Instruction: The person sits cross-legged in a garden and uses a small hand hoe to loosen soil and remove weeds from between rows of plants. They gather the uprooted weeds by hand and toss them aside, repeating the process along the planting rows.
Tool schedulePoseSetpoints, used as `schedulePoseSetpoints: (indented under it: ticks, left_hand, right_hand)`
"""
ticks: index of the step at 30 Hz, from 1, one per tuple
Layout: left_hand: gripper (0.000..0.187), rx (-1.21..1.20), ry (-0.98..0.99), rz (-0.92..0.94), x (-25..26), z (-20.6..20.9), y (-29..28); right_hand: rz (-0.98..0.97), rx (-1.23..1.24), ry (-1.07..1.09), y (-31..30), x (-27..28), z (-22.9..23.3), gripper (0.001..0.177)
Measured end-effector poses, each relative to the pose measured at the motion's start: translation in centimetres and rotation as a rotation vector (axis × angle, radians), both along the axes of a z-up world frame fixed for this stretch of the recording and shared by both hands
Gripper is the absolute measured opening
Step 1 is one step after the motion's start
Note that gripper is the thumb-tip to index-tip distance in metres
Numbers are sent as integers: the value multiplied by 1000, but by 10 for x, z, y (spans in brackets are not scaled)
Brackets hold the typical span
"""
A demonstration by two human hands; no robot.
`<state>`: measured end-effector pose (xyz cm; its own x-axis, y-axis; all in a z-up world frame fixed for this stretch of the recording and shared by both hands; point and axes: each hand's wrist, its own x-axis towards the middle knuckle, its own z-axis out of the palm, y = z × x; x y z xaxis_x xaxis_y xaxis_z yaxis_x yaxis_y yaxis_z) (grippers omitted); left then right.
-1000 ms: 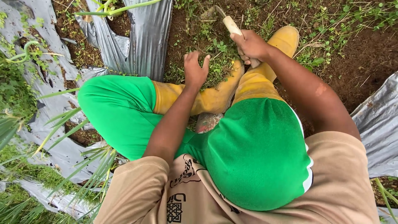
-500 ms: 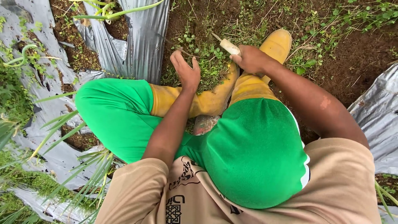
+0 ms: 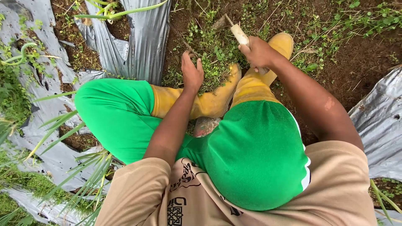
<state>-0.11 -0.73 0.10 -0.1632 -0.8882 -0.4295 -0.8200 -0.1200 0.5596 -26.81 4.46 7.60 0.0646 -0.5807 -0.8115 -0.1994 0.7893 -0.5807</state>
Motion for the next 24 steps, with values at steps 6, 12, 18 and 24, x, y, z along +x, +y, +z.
schedulePoseSetpoints:
  ticks: [6,12,18,24]
  left_hand:
    - [52,-79,51,-108,-3,4,1]
    - [65,-295,25,-176,-6,12,-1]
    - [58,-544,-95,-627,-39,51,-17]
    - [78,-78,-150,-562,-40,46,-46]
  right_hand:
    - [-265,-305,158,5,0,-49,33]
    - [-461,-201,-90,15,30,-97,46]
    - [267,-300,7,8,34,-36,38]
    - [137,-440,36,30,25,-36,37]
